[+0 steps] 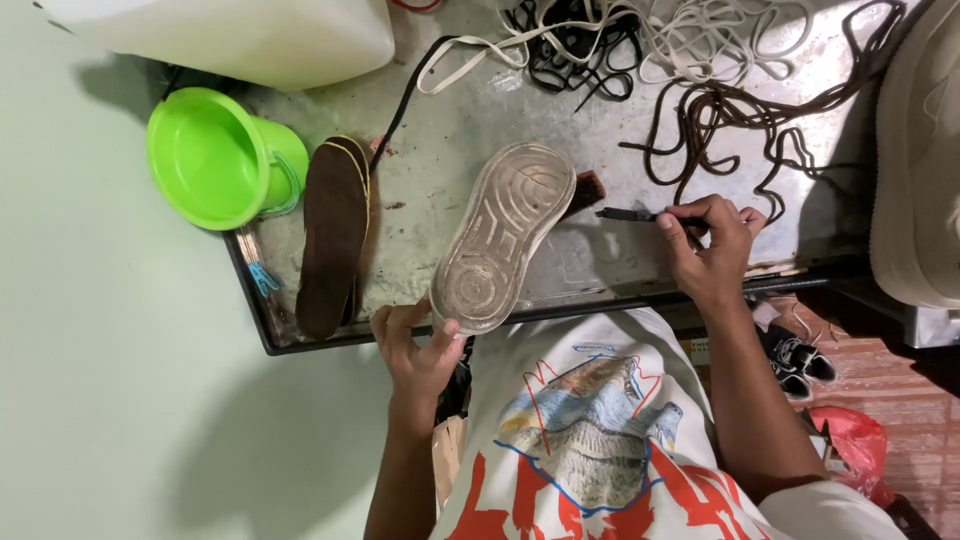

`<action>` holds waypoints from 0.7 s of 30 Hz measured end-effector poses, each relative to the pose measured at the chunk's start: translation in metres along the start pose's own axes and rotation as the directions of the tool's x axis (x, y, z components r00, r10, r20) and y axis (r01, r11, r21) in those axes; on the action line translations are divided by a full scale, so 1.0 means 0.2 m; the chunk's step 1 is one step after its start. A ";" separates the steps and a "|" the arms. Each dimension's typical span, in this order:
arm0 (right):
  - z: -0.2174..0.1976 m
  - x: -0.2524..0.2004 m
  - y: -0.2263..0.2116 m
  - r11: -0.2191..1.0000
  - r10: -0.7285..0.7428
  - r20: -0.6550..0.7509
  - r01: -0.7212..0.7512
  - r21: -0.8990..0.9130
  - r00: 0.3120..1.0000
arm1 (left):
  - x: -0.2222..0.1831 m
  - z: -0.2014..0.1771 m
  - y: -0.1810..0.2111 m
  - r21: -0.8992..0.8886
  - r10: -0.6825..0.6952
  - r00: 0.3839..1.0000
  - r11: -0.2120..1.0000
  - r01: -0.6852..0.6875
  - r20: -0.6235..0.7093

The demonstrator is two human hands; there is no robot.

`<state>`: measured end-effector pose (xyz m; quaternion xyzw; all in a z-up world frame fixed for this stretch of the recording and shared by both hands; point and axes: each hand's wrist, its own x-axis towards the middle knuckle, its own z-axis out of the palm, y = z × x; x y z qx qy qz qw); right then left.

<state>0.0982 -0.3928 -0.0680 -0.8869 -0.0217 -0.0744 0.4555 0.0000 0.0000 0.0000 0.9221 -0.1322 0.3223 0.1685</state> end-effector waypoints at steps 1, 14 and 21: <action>0.00 0.00 0.01 1.000 0.000 -0.004 0.000 -0.001 1.000 | 0.04 -0.01 0.00 -0.002 0.003 1.000 1.000 -0.003 -0.002; 0.08 -0.07 0.01 1.000 -0.002 0.083 0.001 0.013 0.997 | 0.86 -0.04 -0.08 -0.041 0.248 0.930 0.968 -0.247 0.271; 0.16 -0.12 -0.20 0.992 0.055 0.160 -0.073 0.105 0.986 | 1.12 0.10 -0.12 -0.064 0.439 0.874 0.898 -0.436 0.207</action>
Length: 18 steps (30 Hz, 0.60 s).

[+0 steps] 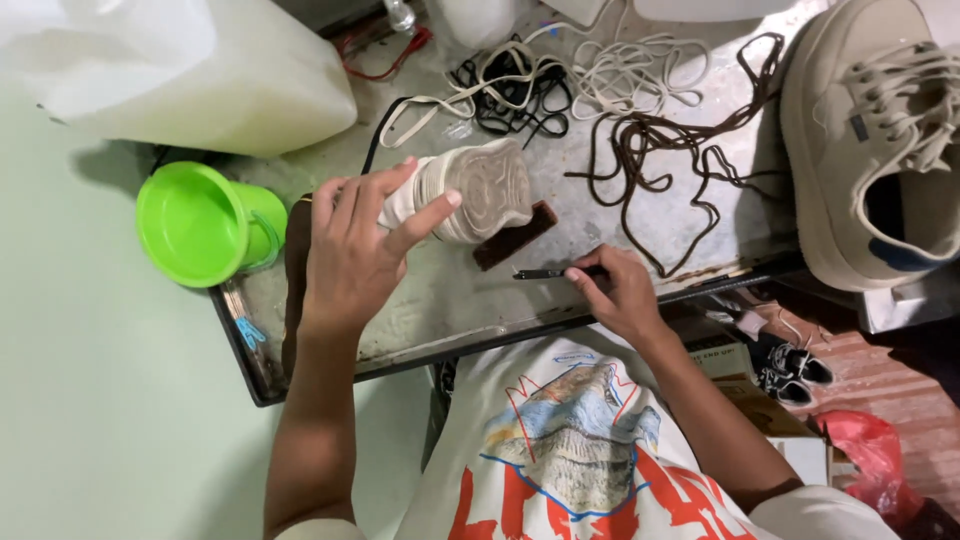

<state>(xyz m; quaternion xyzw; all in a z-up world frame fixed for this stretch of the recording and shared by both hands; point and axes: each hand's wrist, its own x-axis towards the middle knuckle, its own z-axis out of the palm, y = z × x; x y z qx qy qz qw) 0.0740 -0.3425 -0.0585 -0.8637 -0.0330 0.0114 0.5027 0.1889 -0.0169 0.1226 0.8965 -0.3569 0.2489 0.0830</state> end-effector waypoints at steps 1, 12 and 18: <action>0.00 -0.02 -0.01 1.000 0.006 -0.009 -0.006 0.001 1.000 | 0.01 -0.01 0.01 -0.006 0.009 1.000 1.000 -0.009 0.001; 0.02 -0.03 -0.12 0.988 0.146 0.024 -0.147 0.053 0.989 | 0.06 0.01 -0.03 -0.148 -0.016 0.998 0.989 0.024 0.055; 0.01 -0.01 -0.27 0.994 0.110 -0.010 -0.110 0.021 0.994 | 0.13 0.03 -0.07 -0.173 0.008 0.999 0.985 0.001 0.053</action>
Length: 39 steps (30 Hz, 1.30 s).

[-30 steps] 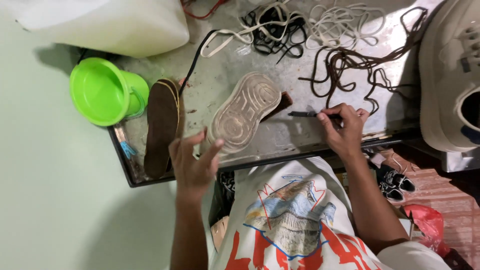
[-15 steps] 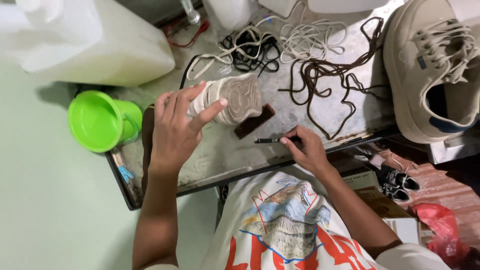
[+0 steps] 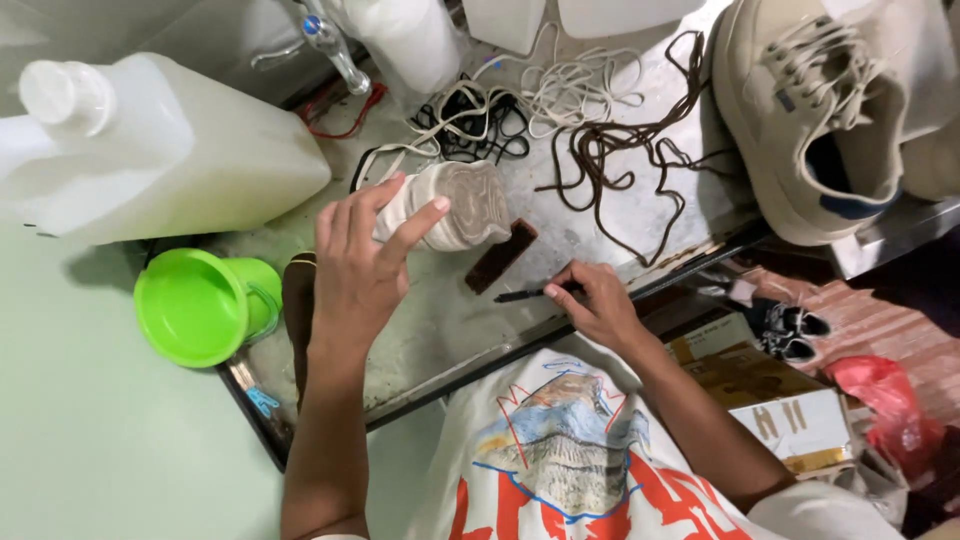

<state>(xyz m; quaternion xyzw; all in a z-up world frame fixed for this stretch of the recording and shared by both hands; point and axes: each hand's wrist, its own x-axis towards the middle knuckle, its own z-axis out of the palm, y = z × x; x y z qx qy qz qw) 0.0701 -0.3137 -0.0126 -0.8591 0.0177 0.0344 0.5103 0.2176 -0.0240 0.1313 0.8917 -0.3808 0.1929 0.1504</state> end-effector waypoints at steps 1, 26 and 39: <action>0.00 -0.02 0.00 1.000 -0.005 -0.001 0.005 -0.012 1.000 | 0.01 0.00 0.01 -0.003 -0.003 1.000 1.000 0.003 -0.012; -0.06 -0.14 -0.13 0.980 0.060 -0.034 -0.065 -0.187 0.998 | -0.06 -0.11 0.16 -0.129 -0.372 0.895 0.902 0.411 0.247; 0.11 -0.10 -0.07 0.999 -0.048 -0.046 0.047 -0.010 0.998 | -0.36 -0.13 0.06 0.095 -0.396 0.917 0.912 0.399 -0.049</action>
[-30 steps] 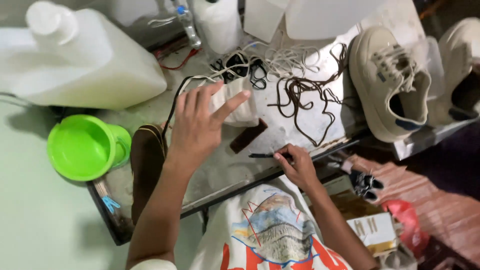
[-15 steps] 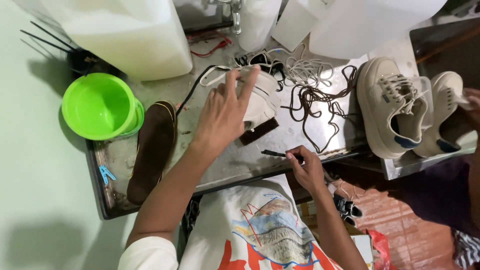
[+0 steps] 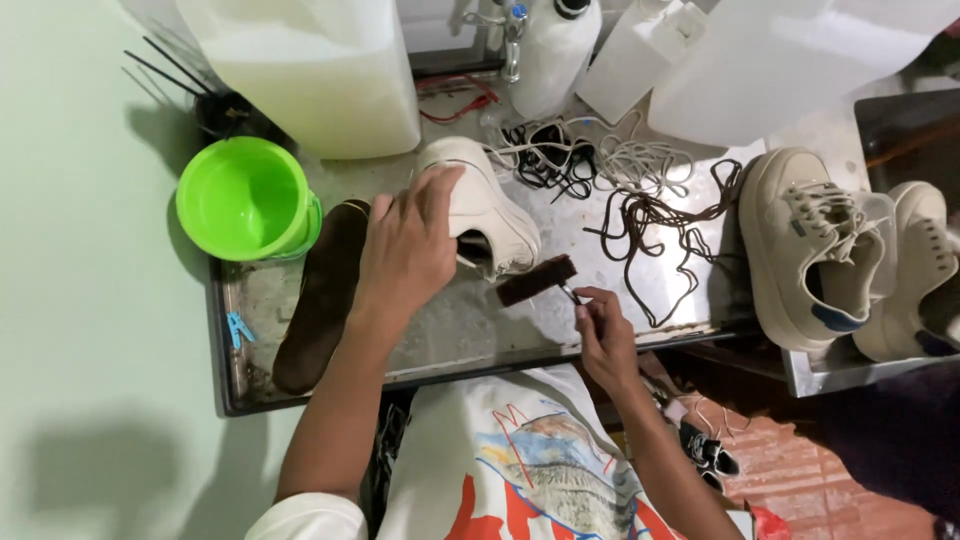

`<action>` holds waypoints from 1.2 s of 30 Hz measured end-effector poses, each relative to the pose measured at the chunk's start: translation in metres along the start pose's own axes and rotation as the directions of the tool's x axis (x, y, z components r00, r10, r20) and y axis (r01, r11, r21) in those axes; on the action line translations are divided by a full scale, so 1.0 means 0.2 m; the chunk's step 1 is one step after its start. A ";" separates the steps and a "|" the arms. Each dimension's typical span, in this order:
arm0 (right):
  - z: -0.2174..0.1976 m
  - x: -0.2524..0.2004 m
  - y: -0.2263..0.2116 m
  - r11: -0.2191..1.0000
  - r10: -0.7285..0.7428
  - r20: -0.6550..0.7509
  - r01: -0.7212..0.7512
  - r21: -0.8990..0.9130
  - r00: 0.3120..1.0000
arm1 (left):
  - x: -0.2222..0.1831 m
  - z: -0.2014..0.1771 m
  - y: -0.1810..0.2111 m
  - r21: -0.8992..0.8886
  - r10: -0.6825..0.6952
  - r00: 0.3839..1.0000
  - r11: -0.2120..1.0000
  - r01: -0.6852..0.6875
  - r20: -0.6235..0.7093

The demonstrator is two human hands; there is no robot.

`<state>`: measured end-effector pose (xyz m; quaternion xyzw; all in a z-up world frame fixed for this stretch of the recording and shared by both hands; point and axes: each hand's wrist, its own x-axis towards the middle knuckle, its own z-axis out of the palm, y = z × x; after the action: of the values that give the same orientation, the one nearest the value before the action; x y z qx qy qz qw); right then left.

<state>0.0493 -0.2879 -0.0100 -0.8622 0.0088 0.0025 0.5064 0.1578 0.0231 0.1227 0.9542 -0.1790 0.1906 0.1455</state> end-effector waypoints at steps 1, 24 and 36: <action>0.01 0.01 -0.02 1.000 0.000 -0.007 0.000 -0.003 1.000 | -0.01 0.04 0.00 -0.004 0.005 1.000 1.000 -0.005 -0.003; -0.13 0.38 -0.20 0.872 -0.441 -0.331 0.485 0.059 0.834 | 0.06 0.16 0.30 -0.047 0.301 0.828 0.930 -0.365 -0.472; -0.13 0.28 -0.02 0.914 -0.204 -0.344 0.304 0.269 0.917 | 0.13 0.19 0.13 -0.167 0.165 0.699 0.910 -0.380 -0.696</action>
<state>0.1056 -0.3091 0.0063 -0.7529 -0.0256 -0.2003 0.6264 0.1819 -0.0213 0.1046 0.7507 -0.2825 0.5095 0.3116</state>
